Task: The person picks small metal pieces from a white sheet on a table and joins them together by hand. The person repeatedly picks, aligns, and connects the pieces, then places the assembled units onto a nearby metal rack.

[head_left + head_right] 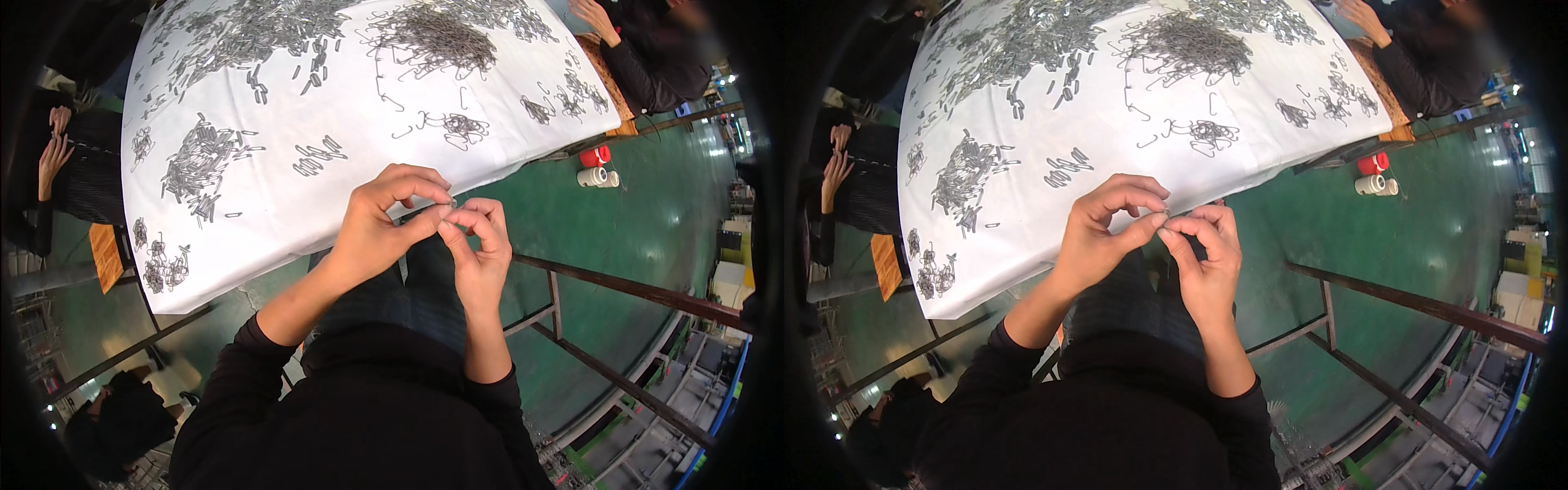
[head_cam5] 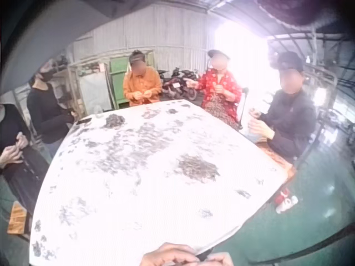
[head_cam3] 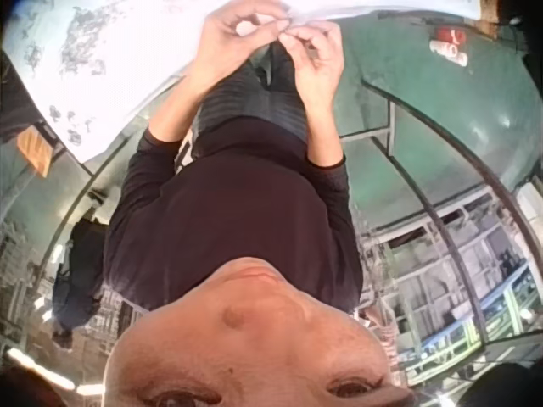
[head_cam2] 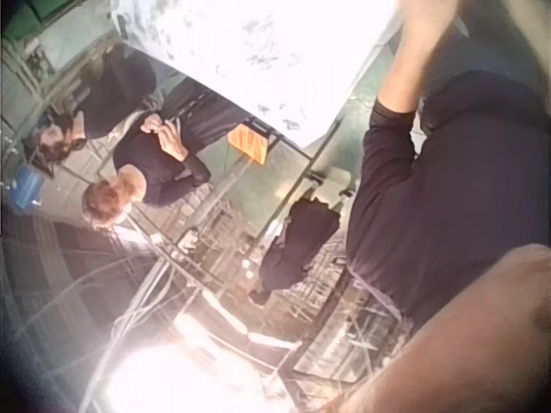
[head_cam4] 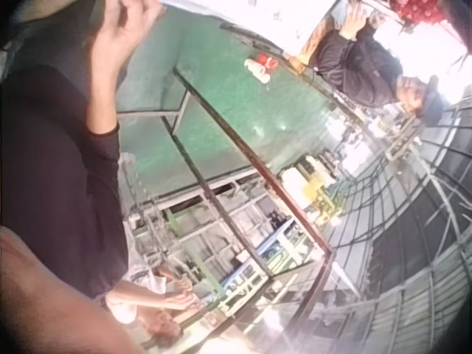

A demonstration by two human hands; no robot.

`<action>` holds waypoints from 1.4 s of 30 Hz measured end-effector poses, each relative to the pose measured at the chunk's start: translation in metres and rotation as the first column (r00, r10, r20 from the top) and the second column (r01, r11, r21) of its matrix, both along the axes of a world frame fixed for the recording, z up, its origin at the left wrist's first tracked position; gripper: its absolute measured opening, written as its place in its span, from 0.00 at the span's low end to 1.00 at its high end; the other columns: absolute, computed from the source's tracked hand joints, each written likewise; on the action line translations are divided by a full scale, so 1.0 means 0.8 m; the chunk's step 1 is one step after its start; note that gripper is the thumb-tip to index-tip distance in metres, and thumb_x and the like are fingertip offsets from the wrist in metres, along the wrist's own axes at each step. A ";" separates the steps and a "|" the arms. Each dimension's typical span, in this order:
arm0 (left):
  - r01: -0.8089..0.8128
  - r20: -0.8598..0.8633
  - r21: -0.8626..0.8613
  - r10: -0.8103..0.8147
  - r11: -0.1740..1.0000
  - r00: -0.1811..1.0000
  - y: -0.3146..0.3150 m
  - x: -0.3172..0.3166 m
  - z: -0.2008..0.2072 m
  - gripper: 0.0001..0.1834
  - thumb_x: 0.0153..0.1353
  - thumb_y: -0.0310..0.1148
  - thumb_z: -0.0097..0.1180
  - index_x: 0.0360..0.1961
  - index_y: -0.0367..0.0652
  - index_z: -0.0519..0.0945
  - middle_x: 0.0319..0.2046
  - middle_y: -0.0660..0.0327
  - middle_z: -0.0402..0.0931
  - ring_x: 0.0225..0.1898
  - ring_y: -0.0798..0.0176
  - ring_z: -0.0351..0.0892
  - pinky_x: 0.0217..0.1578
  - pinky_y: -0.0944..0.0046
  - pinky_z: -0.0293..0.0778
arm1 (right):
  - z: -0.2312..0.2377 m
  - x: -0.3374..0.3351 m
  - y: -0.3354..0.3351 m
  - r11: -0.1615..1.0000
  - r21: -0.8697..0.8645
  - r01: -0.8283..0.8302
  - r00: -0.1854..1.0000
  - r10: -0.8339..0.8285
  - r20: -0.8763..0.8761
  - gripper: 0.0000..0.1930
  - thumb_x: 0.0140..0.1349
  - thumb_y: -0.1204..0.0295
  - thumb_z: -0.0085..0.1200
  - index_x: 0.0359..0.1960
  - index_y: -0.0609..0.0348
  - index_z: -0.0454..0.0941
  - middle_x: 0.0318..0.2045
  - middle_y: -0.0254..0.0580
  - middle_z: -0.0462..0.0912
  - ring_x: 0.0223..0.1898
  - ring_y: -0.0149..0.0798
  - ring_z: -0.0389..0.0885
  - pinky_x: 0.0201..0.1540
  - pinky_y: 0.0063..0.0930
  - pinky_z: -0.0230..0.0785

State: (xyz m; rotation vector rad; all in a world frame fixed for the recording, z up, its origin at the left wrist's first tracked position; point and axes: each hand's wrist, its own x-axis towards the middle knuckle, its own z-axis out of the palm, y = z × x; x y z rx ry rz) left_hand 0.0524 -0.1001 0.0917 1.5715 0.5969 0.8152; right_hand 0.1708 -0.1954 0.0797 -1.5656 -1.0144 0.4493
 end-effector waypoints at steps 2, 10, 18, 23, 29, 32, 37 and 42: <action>-0.026 0.028 0.034 0.025 0.999 0.999 -0.001 0.001 -0.005 0.07 0.50 0.22 0.60 0.33 0.39 0.81 0.40 0.60 0.75 0.35 0.70 0.69 0.39 0.71 0.66 | 0.001 0.013 -0.001 0.994 -0.062 -0.087 0.992 0.082 -0.092 0.07 0.50 0.74 0.63 0.31 0.57 0.80 0.33 0.33 0.72 0.35 0.29 0.70 0.37 0.22 0.62; -0.070 0.096 0.069 0.063 0.995 0.993 -0.014 -0.014 -0.011 0.08 0.49 0.20 0.61 0.33 0.39 0.80 0.39 0.60 0.76 0.40 0.64 0.75 0.39 0.67 0.71 | -0.051 0.082 0.164 0.944 -0.205 -0.258 0.930 0.300 0.211 0.06 0.56 0.76 0.56 0.35 0.63 0.79 0.28 0.38 0.79 0.29 0.30 0.75 0.34 0.23 0.67; -0.033 0.100 0.079 0.025 0.996 0.995 -0.023 -0.028 -0.012 0.09 0.49 0.19 0.61 0.32 0.40 0.80 0.34 0.61 0.79 0.37 0.64 0.75 0.39 0.67 0.70 | -0.054 0.093 0.335 0.729 -0.685 -0.010 0.841 0.377 0.389 0.09 0.53 0.62 0.59 0.33 0.50 0.83 0.39 0.43 0.82 0.41 0.43 0.80 0.44 0.36 0.71; -0.047 0.127 0.087 0.036 0.995 0.991 -0.028 -0.032 -0.015 0.10 0.48 0.18 0.61 0.33 0.40 0.80 0.33 0.62 0.79 0.36 0.64 0.76 0.39 0.67 0.70 | -0.072 0.058 0.375 0.655 -0.745 0.128 0.740 0.436 0.511 0.12 0.52 0.58 0.60 0.33 0.48 0.83 0.34 0.39 0.83 0.40 0.40 0.80 0.43 0.34 0.71; -0.061 0.145 0.095 0.046 0.994 0.988 -0.031 -0.038 -0.020 0.10 0.48 0.18 0.61 0.32 0.39 0.80 0.32 0.61 0.79 0.35 0.64 0.76 0.39 0.67 0.70 | -0.084 0.092 0.362 0.604 -0.654 -0.456 0.809 0.588 -0.021 0.10 0.54 0.64 0.60 0.32 0.57 0.82 0.25 0.35 0.80 0.28 0.33 0.74 0.35 0.28 0.68; -0.057 0.153 0.090 0.043 0.994 0.987 -0.035 -0.038 -0.022 0.09 0.48 0.18 0.61 0.32 0.39 0.80 0.31 0.62 0.78 0.34 0.64 0.75 0.39 0.67 0.70 | -0.084 0.120 0.339 0.631 -0.618 -0.469 0.824 0.565 -0.049 0.10 0.54 0.67 0.59 0.32 0.61 0.81 0.24 0.36 0.79 0.28 0.32 0.74 0.34 0.27 0.68; -0.053 0.171 0.085 0.038 0.995 0.985 -0.040 -0.036 -0.021 0.09 0.48 0.19 0.61 0.32 0.40 0.80 0.30 0.62 0.78 0.33 0.64 0.74 0.38 0.68 0.70 | -0.069 0.148 0.334 0.807 -0.572 -0.143 0.785 0.445 0.431 0.09 0.53 0.66 0.59 0.32 0.57 0.81 0.30 0.40 0.81 0.36 0.40 0.80 0.39 0.34 0.71; -0.071 0.156 0.099 0.055 0.993 0.986 -0.044 -0.034 -0.016 0.08 0.49 0.19 0.60 0.32 0.40 0.79 0.30 0.62 0.78 0.32 0.64 0.74 0.38 0.68 0.69 | -0.063 0.132 0.332 0.722 -0.685 -0.098 0.432 0.651 0.624 0.08 0.56 0.68 0.56 0.34 0.55 0.79 0.41 0.42 0.76 0.43 0.44 0.78 0.44 0.39 0.70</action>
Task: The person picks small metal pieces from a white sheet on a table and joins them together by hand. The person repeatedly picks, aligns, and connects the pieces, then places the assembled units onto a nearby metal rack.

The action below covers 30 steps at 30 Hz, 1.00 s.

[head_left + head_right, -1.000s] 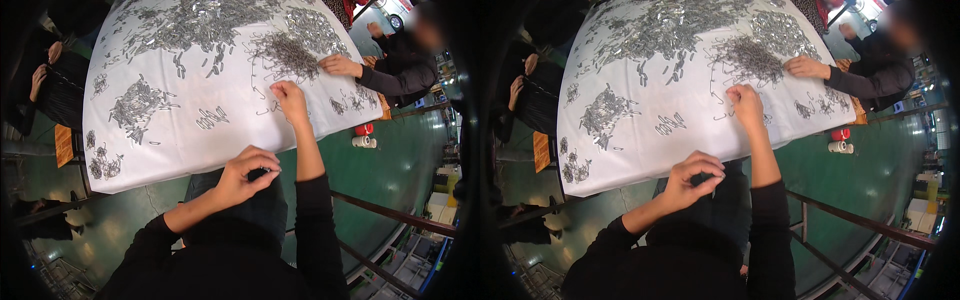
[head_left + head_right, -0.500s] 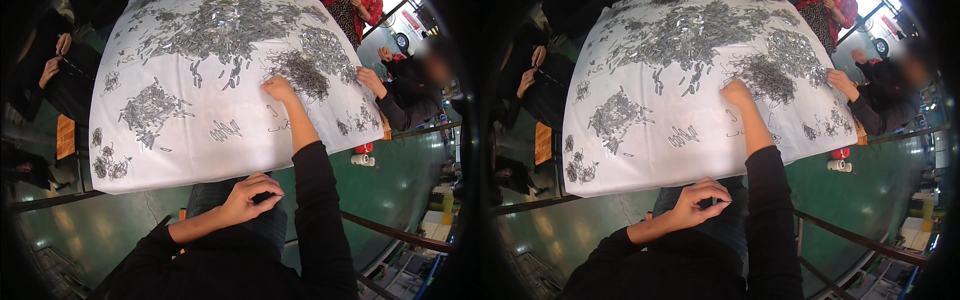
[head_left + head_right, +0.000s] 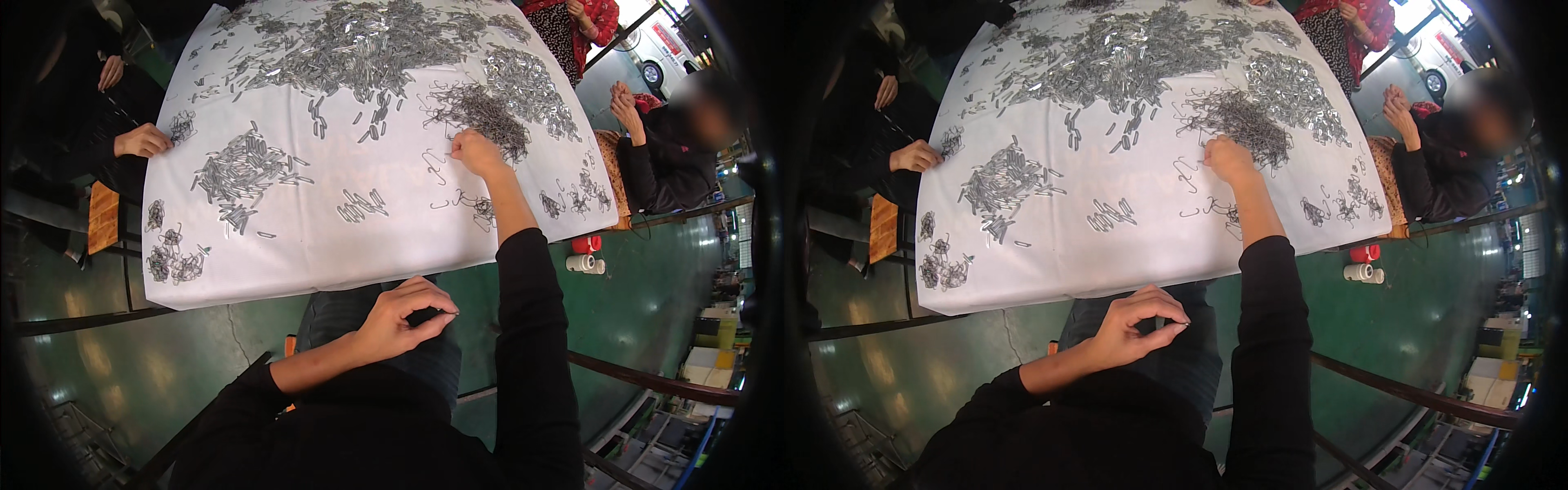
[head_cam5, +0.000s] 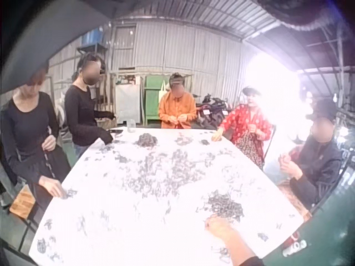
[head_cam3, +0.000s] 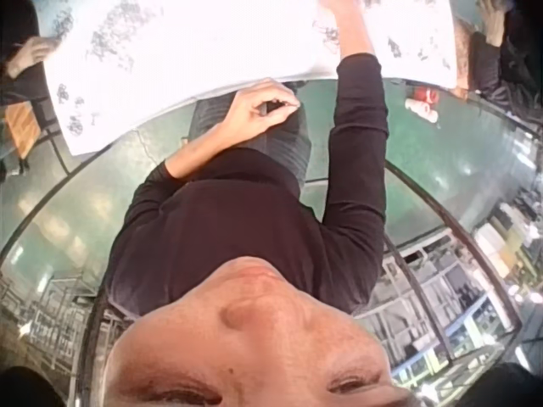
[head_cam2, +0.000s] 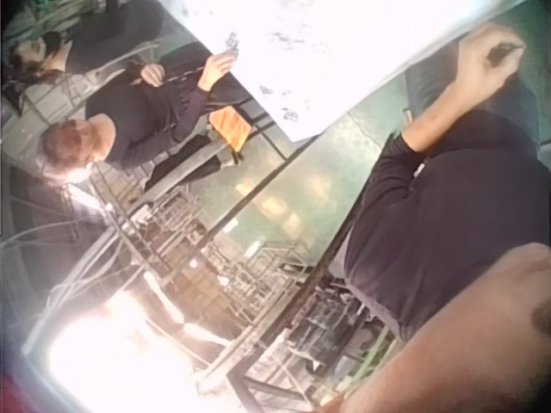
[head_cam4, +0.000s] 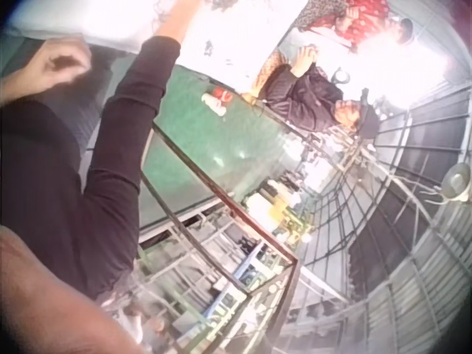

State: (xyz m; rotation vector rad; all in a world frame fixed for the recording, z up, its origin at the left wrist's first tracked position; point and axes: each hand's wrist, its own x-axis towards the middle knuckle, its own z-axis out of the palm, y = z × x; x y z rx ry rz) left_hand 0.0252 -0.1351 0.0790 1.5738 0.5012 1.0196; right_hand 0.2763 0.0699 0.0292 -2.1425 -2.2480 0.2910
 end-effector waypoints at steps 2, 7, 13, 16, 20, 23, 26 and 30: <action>-0.003 -0.008 0.010 0.003 1.000 1.000 0.000 0.000 0.002 0.08 0.49 0.19 0.60 0.32 0.39 0.79 0.30 0.62 0.78 0.32 0.64 0.74 0.38 0.68 0.69 | 0.001 -0.012 -0.005 0.999 -0.012 -0.048 0.997 0.049 0.066 0.08 0.56 0.68 0.55 0.35 0.56 0.78 0.42 0.42 0.76 0.43 0.46 0.78 0.45 0.40 0.70; -0.020 -0.005 0.025 0.020 0.999 1.000 0.000 0.000 0.002 0.09 0.49 0.19 0.60 0.32 0.39 0.79 0.30 0.62 0.78 0.33 0.64 0.75 0.39 0.67 0.69 | 0.015 -0.025 -0.031 0.995 0.020 0.101 0.969 -0.094 -0.229 0.08 0.55 0.71 0.56 0.35 0.59 0.77 0.32 0.42 0.81 0.36 0.42 0.80 0.39 0.35 0.72; -0.051 -0.010 0.071 0.052 0.996 0.999 0.004 0.003 -0.001 0.10 0.48 0.18 0.60 0.33 0.39 0.78 0.31 0.63 0.79 0.33 0.64 0.75 0.33 0.68 0.71 | 0.051 -0.043 -0.146 0.921 -0.288 0.262 0.154 -0.334 -0.930 0.09 0.56 0.73 0.58 0.36 0.65 0.76 0.27 0.38 0.80 0.25 0.26 0.77 0.27 0.17 0.68; -0.055 -0.021 0.078 0.057 0.995 0.998 0.006 0.006 -0.004 0.10 0.48 0.18 0.60 0.33 0.40 0.79 0.32 0.63 0.79 0.33 0.65 0.75 0.31 0.69 0.71 | 0.075 -0.062 -0.219 0.891 -0.295 0.345 -0.027 -0.305 -0.952 0.09 0.57 0.73 0.57 0.37 0.66 0.76 0.28 0.39 0.80 0.25 0.28 0.77 0.26 0.17 0.69; -0.055 -0.051 0.057 0.058 0.997 0.997 0.006 0.011 -0.011 0.10 0.49 0.19 0.59 0.34 0.41 0.80 0.32 0.63 0.79 0.33 0.66 0.75 0.30 0.70 0.71 | 0.085 -0.080 -0.262 0.861 -0.329 0.387 -0.191 -0.274 -0.942 0.09 0.58 0.73 0.56 0.38 0.66 0.76 0.30 0.40 0.81 0.27 0.29 0.78 0.31 0.21 0.71; -0.052 -0.068 0.035 0.054 0.998 0.996 0.004 0.015 -0.014 0.10 0.50 0.19 0.59 0.34 0.41 0.80 0.32 0.63 0.79 0.33 0.67 0.74 0.31 0.70 0.69 | 0.075 -0.079 -0.232 0.839 -0.333 0.430 -0.181 -0.281 -0.942 0.10 0.58 0.72 0.56 0.38 0.66 0.76 0.30 0.39 0.81 0.29 0.30 0.78 0.33 0.23 0.71; -0.057 -0.080 0.002 0.057 0.998 0.995 0.001 0.015 -0.015 0.09 0.50 0.18 0.59 0.34 0.40 0.80 0.32 0.63 0.78 0.31 0.69 0.71 0.33 0.71 0.67 | 0.053 -0.082 -0.179 0.874 -0.288 0.390 -0.111 -0.266 -0.958 0.10 0.56 0.71 0.58 0.37 0.64 0.77 0.30 0.37 0.80 0.30 0.27 0.76 0.31 0.19 0.66; -0.070 -0.066 -0.011 0.069 0.997 0.995 -0.003 0.016 -0.016 0.09 0.50 0.18 0.59 0.34 0.40 0.80 0.32 0.63 0.78 0.31 0.69 0.71 0.33 0.71 0.67 | 0.020 -0.082 -0.118 0.870 -0.265 0.416 0.295 -0.405 -0.865 0.10 0.53 0.68 0.61 0.33 0.62 0.80 0.28 0.34 0.79 0.27 0.24 0.72 0.29 0.17 0.61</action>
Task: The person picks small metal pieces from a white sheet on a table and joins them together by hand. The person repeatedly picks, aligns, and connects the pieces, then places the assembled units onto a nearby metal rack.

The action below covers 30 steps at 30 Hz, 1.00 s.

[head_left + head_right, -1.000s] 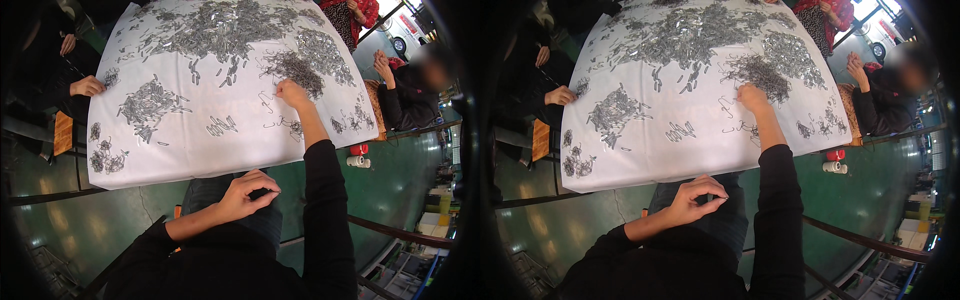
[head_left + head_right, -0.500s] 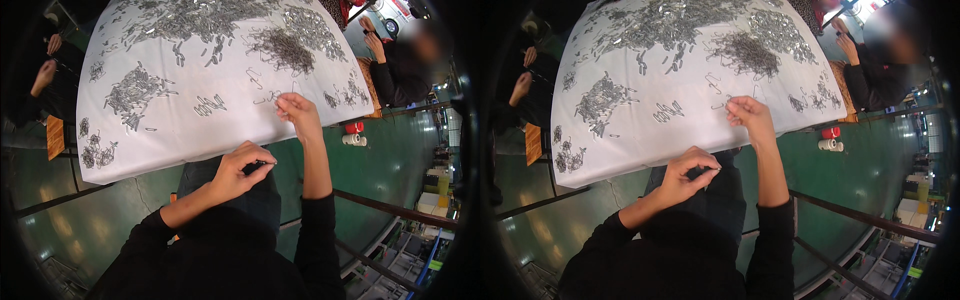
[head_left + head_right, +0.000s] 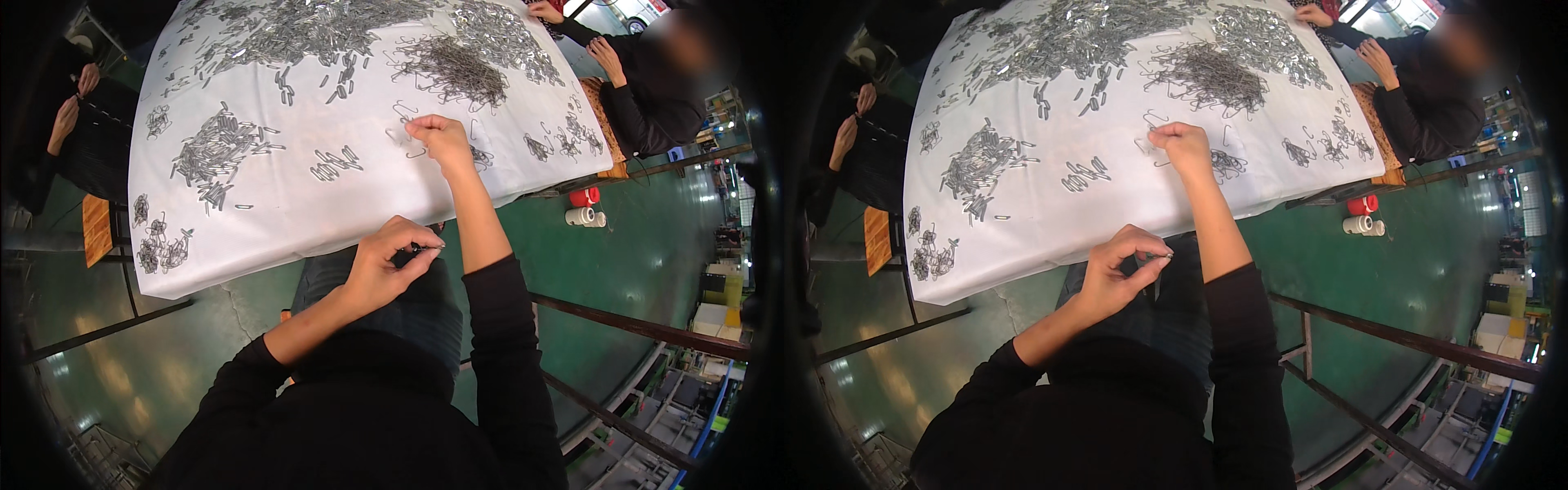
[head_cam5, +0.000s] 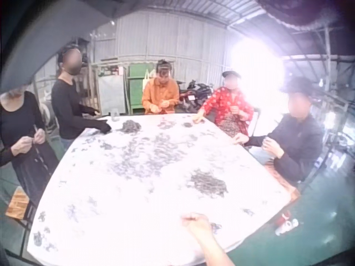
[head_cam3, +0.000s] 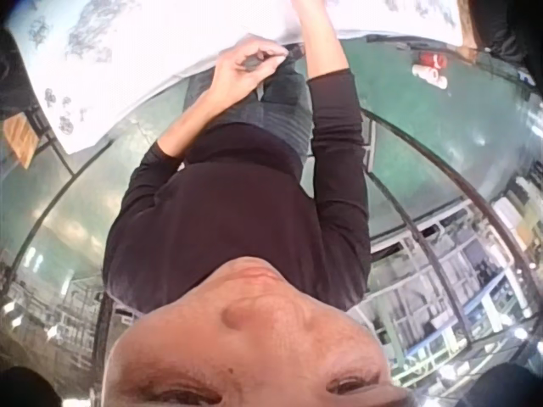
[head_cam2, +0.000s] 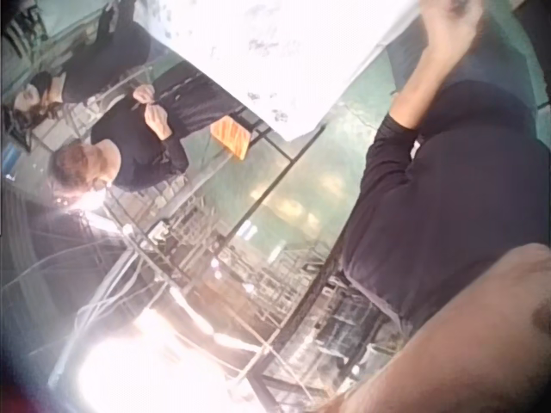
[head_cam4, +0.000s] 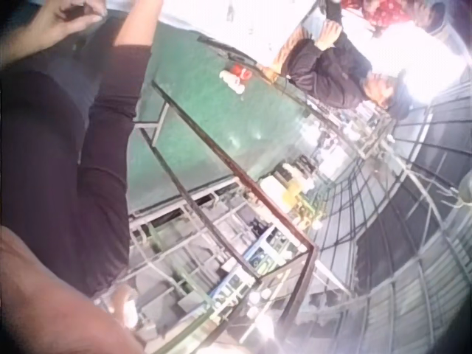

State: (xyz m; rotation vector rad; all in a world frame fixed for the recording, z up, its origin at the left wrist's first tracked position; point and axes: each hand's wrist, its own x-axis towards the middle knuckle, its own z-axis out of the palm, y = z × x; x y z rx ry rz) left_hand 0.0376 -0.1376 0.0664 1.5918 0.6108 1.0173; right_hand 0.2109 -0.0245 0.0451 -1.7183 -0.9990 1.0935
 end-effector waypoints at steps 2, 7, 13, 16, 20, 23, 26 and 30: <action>-0.003 0.002 0.021 0.003 1.000 1.000 0.001 -0.001 0.000 0.09 0.50 0.19 0.59 0.34 0.40 0.80 0.32 0.63 0.79 0.32 0.68 0.72 0.32 0.70 0.68 | -0.010 0.002 0.005 1.000 -0.001 -0.004 0.992 0.004 0.124 0.10 0.52 0.68 0.62 0.31 0.62 0.80 0.25 0.32 0.78 0.25 0.23 0.69 0.28 0.17 0.59; -0.008 -0.001 0.069 0.008 0.998 1.000 0.004 -0.005 0.002 0.11 0.50 0.19 0.59 0.36 0.42 0.79 0.32 0.64 0.79 0.35 0.66 0.75 0.31 0.70 0.70 | 0.024 0.012 -0.055 0.992 -0.051 0.113 0.990 -0.117 -0.082 0.11 0.51 0.69 0.62 0.33 0.62 0.80 0.25 0.29 0.74 0.26 0.23 0.65 0.29 0.17 0.58; -0.047 0.046 0.024 0.046 0.999 0.998 0.006 -0.002 0.003 0.17 0.49 0.18 0.59 0.42 0.41 0.77 0.31 0.64 0.79 0.34 0.68 0.76 0.31 0.71 0.69 | 0.082 -0.043 -0.196 0.903 0.329 0.278 0.907 -0.133 -0.400 0.05 0.52 0.78 0.59 0.31 0.62 0.76 0.38 0.35 0.70 0.38 0.29 0.68 0.43 0.19 0.60; -0.049 0.089 0.015 0.047 0.999 0.995 0.005 0.003 0.003 0.19 0.49 0.19 0.60 0.45 0.41 0.75 0.31 0.64 0.79 0.33 0.71 0.76 0.31 0.72 0.68 | 0.087 -0.064 -0.223 0.865 0.371 0.337 0.881 -0.151 -0.448 0.05 0.53 0.81 0.58 0.31 0.63 0.76 0.41 0.35 0.68 0.41 0.28 0.67 0.44 0.21 0.61; -0.057 0.094 0.018 0.055 0.998 0.994 0.002 0.005 0.005 0.20 0.50 0.19 0.60 0.46 0.41 0.74 0.32 0.64 0.79 0.31 0.72 0.76 0.31 0.72 0.68 | 0.079 -0.071 -0.225 0.846 0.362 0.392 0.883 -0.235 -0.407 0.05 0.53 0.82 0.57 0.31 0.62 0.76 0.41 0.36 0.67 0.42 0.28 0.66 0.45 0.21 0.61; -0.056 0.075 0.033 0.054 0.998 0.996 -0.001 0.007 0.006 0.20 0.50 0.20 0.61 0.46 0.42 0.74 0.32 0.65 0.79 0.33 0.71 0.75 0.32 0.72 0.68 | 0.071 -0.074 -0.223 0.798 0.443 0.409 0.905 -0.290 -0.313 0.05 0.54 0.82 0.57 0.32 0.62 0.75 0.42 0.37 0.67 0.43 0.29 0.66 0.46 0.22 0.60; -0.052 0.064 0.076 0.048 0.996 0.997 0.002 0.005 0.003 0.17 0.49 0.22 0.63 0.43 0.41 0.76 0.32 0.62 0.78 0.36 0.66 0.75 0.34 0.69 0.69 | 0.061 -0.082 -0.221 0.718 0.578 0.387 0.920 -0.340 -0.194 0.06 0.54 0.81 0.57 0.32 0.62 0.74 0.42 0.39 0.67 0.44 0.31 0.66 0.48 0.24 0.60; -0.309 -0.222 0.399 0.417 0.863 0.881 0.071 -0.023 -0.026 0.12 0.48 0.27 0.64 0.36 0.40 0.79 0.34 0.56 0.77 0.39 0.56 0.73 0.38 0.60 0.70 | 0.057 -0.081 -0.226 0.702 0.598 0.387 0.914 -0.380 -0.144 0.06 0.54 0.80 0.58 0.32 0.62 0.74 0.42 0.40 0.67 0.45 0.34 0.66 0.50 0.26 0.59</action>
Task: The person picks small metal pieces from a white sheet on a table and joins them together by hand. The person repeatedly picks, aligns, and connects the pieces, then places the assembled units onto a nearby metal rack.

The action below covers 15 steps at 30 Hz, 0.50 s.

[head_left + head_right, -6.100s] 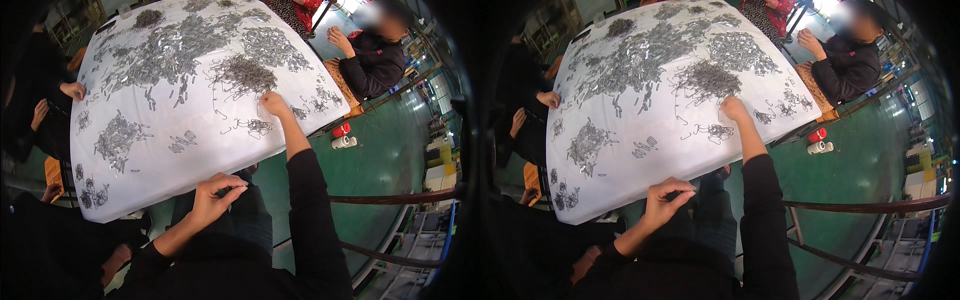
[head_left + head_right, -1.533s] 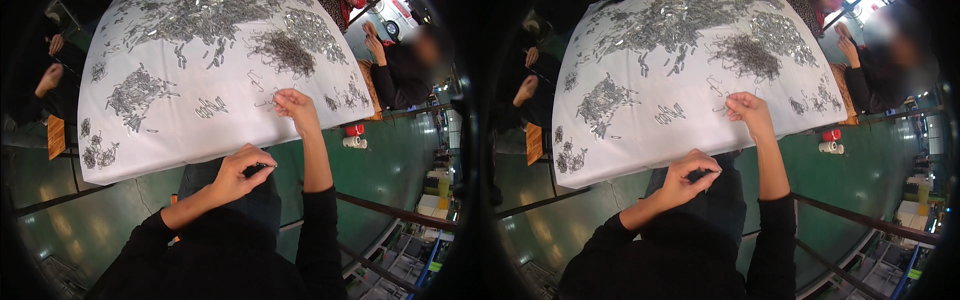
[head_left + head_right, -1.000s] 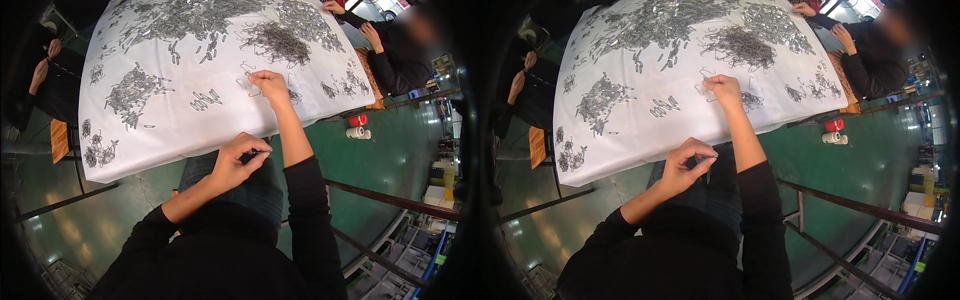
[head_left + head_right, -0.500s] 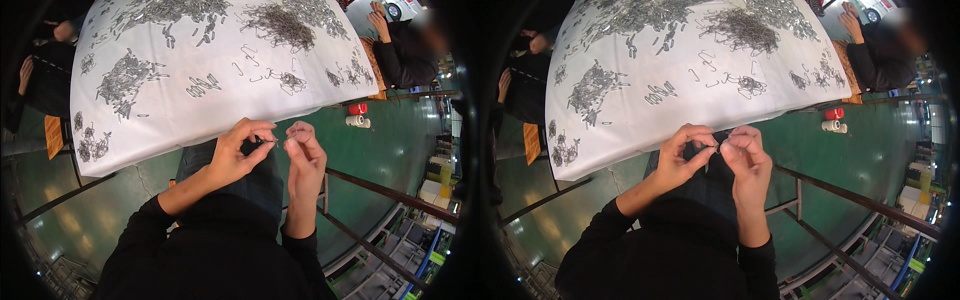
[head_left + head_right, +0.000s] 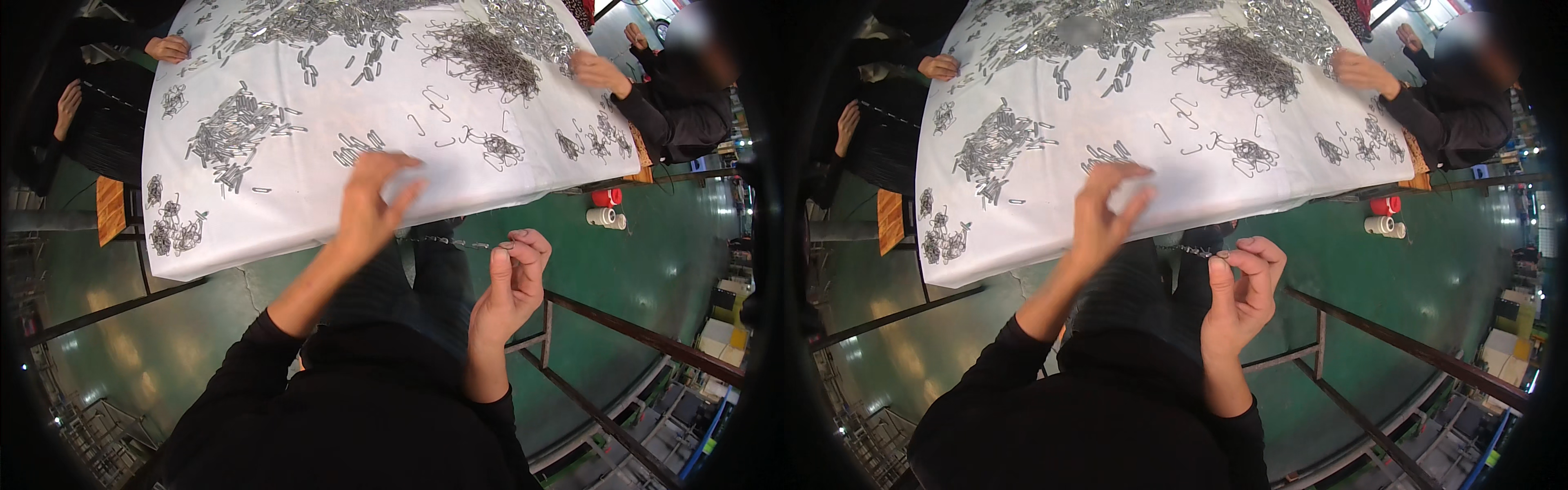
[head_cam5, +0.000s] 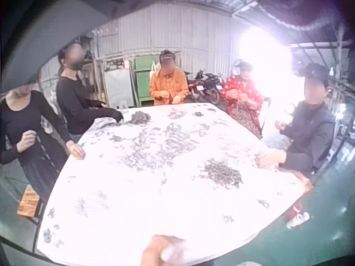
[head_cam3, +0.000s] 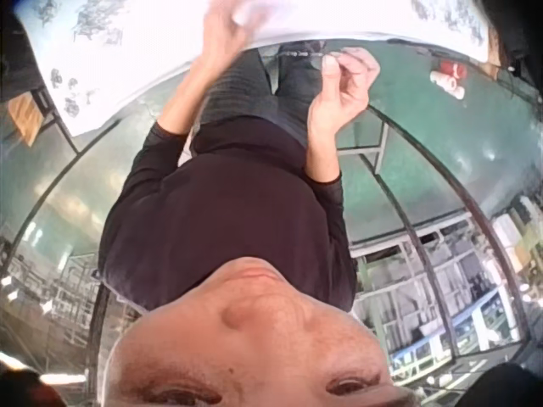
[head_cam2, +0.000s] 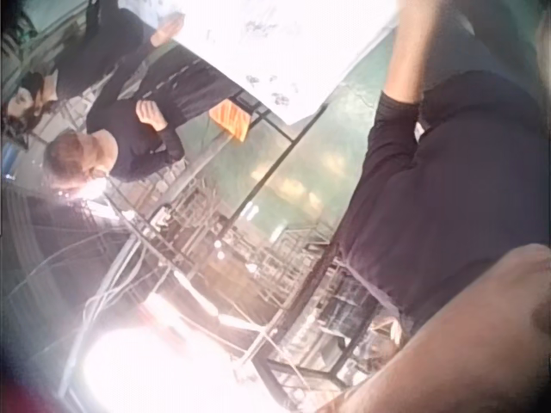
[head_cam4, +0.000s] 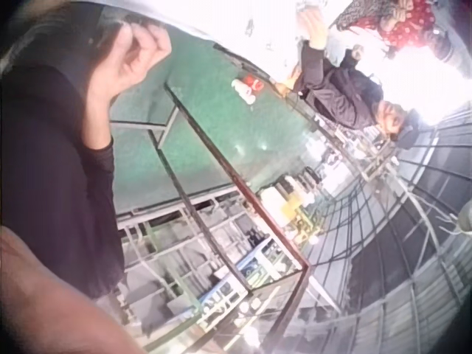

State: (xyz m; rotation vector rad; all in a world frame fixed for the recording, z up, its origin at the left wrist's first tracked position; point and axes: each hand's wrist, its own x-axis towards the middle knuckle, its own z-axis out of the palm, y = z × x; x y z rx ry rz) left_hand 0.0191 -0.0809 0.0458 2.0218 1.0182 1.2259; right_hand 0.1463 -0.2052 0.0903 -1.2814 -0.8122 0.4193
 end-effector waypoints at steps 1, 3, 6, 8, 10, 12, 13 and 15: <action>-0.104 -0.121 0.061 0.111 0.993 0.986 0.027 -0.006 -0.009 0.11 0.48 0.29 0.64 0.34 0.40 0.80 0.35 0.55 0.77 0.39 0.53 0.73 0.40 0.57 0.69 | -0.001 0.001 -0.002 1.000 -0.007 0.012 1.000 -0.012 0.001 0.06 0.54 0.80 0.58 0.32 0.61 0.74 0.42 0.41 0.67 0.45 0.34 0.66 0.51 0.27 0.58; -0.214 -0.305 -0.015 0.199 0.977 0.931 0.059 -0.017 -0.026 0.14 0.47 0.31 0.65 0.36 0.40 0.80 0.34 0.56 0.76 0.40 0.51 0.72 0.41 0.55 0.68 | -0.002 0.002 -0.003 1.000 -0.017 -0.005 1.000 0.005 -0.004 0.06 0.54 0.80 0.58 0.32 0.61 0.74 0.42 0.41 0.67 0.45 0.35 0.66 0.50 0.26 0.60; -0.236 -0.458 -0.002 0.209 0.972 0.864 0.084 -0.017 -0.042 0.17 0.45 0.33 0.66 0.37 0.40 0.79 0.33 0.56 0.75 0.39 0.51 0.72 0.40 0.55 0.68 | -0.003 0.001 -0.006 1.000 -0.024 -0.015 1.000 0.014 -0.020 0.06 0.53 0.81 0.58 0.32 0.62 0.74 0.42 0.41 0.67 0.45 0.34 0.67 0.48 0.25 0.61; -0.230 -0.497 -0.006 0.197 0.973 0.845 0.091 -0.017 -0.044 0.17 0.45 0.34 0.67 0.36 0.41 0.78 0.34 0.56 0.75 0.40 0.52 0.72 0.39 0.55 0.67 | -0.004 0.001 -0.005 1.000 -0.022 0.001 1.000 -0.001 -0.006 0.06 0.53 0.81 0.58 0.32 0.62 0.74 0.42 0.41 0.67 0.44 0.34 0.67 0.48 0.25 0.62; -0.210 -0.514 -0.063 0.149 0.976 0.845 0.096 -0.016 -0.045 0.17 0.44 0.34 0.67 0.35 0.40 0.78 0.33 0.56 0.75 0.40 0.52 0.72 0.39 0.56 0.68 | -0.004 0.000 -0.005 1.000 -0.027 -0.002 1.000 0.002 -0.019 0.06 0.53 0.81 0.58 0.32 0.62 0.75 0.41 0.41 0.67 0.44 0.34 0.67 0.48 0.25 0.62; -0.173 -0.474 -0.107 0.102 0.979 0.874 0.102 -0.020 -0.046 0.15 0.44 0.33 0.67 0.32 0.39 0.76 0.33 0.55 0.76 0.40 0.52 0.72 0.39 0.55 0.68 | -0.003 -0.001 -0.006 0.999 -0.031 0.014 1.000 -0.015 -0.026 0.05 0.53 0.80 0.59 0.30 0.61 0.75 0.41 0.40 0.68 0.43 0.34 0.68 0.47 0.24 0.62; -0.166 -0.464 -0.184 0.064 0.969 0.884 0.104 -0.026 -0.046 0.14 0.43 0.31 0.66 0.30 0.38 0.75 0.31 0.54 0.75 0.38 0.51 0.73 0.37 0.55 0.69 | -0.003 -0.002 -0.007 0.998 -0.057 0.009 1.000 -0.009 -0.005 0.05 0.52 0.80 0.59 0.30 0.61 0.75 0.40 0.40 0.69 0.43 0.34 0.68 0.47 0.25 0.62; -0.089 -0.397 -0.191 0.006 0.977 0.918 0.109 -0.030 -0.051 0.12 0.42 0.26 0.65 0.26 0.36 0.73 0.26 0.51 0.75 0.30 0.50 0.74 0.32 0.55 0.70 | -0.004 0.001 -0.008 0.991 -0.105 0.079 0.986 -0.062 0.156 0.06 0.51 0.78 0.61 0.28 0.59 0.76 0.37 0.39 0.71 0.41 0.37 0.70 0.47 0.27 0.63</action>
